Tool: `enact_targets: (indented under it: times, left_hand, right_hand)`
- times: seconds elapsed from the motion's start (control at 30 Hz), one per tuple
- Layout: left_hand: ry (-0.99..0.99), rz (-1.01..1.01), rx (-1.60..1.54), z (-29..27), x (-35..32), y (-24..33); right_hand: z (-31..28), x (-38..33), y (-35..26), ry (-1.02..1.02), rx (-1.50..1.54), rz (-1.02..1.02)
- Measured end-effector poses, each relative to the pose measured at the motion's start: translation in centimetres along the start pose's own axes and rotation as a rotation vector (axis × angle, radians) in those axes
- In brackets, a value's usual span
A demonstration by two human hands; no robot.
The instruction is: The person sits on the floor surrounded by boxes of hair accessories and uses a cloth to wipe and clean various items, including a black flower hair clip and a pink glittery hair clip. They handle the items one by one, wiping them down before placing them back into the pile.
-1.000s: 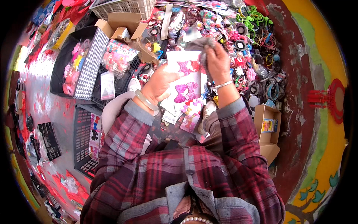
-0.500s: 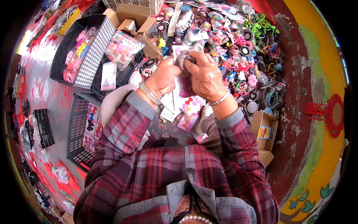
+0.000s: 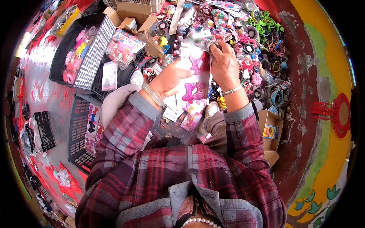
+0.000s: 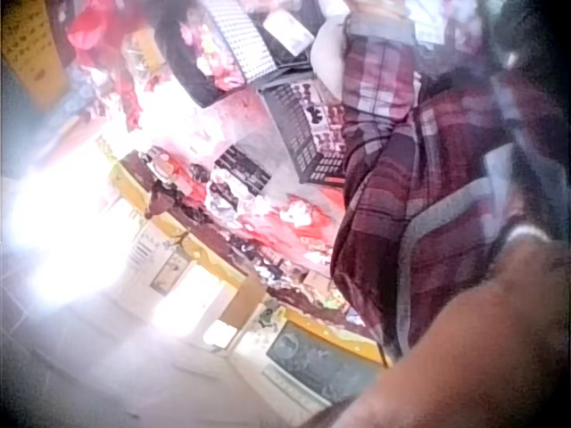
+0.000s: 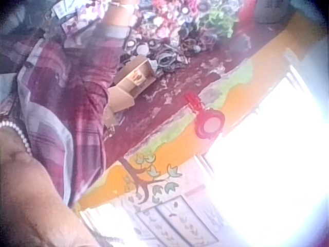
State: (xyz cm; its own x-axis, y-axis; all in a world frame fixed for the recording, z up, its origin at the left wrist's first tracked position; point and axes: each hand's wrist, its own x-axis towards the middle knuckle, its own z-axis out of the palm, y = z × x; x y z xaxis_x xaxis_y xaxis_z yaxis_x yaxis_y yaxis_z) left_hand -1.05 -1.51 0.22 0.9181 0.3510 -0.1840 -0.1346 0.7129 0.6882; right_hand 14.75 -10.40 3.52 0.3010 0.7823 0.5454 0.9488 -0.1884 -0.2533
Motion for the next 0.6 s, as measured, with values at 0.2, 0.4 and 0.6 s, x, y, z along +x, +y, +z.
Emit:
enact_targets:
  times: [0.2, 0.4, 0.6]
  left_hand:
    - [-0.035, 0.037, -0.241, -0.1, -0.1, 1.8]
    - [-0.005, 0.14, -0.171, 0.6, -0.5, 2.4]
    - [-0.003, 0.135, -0.037, 0.0, -0.2, 1.3]
  right_hand:
    - [-0.9, 0.3, 1.3, 0.327, 0.189, -0.022]
    - [-3.4, -0.6, -3.4, 0.005, 0.392, -0.406]
    - [-1.6, -0.8, -3.9, -0.079, 0.254, -0.326]
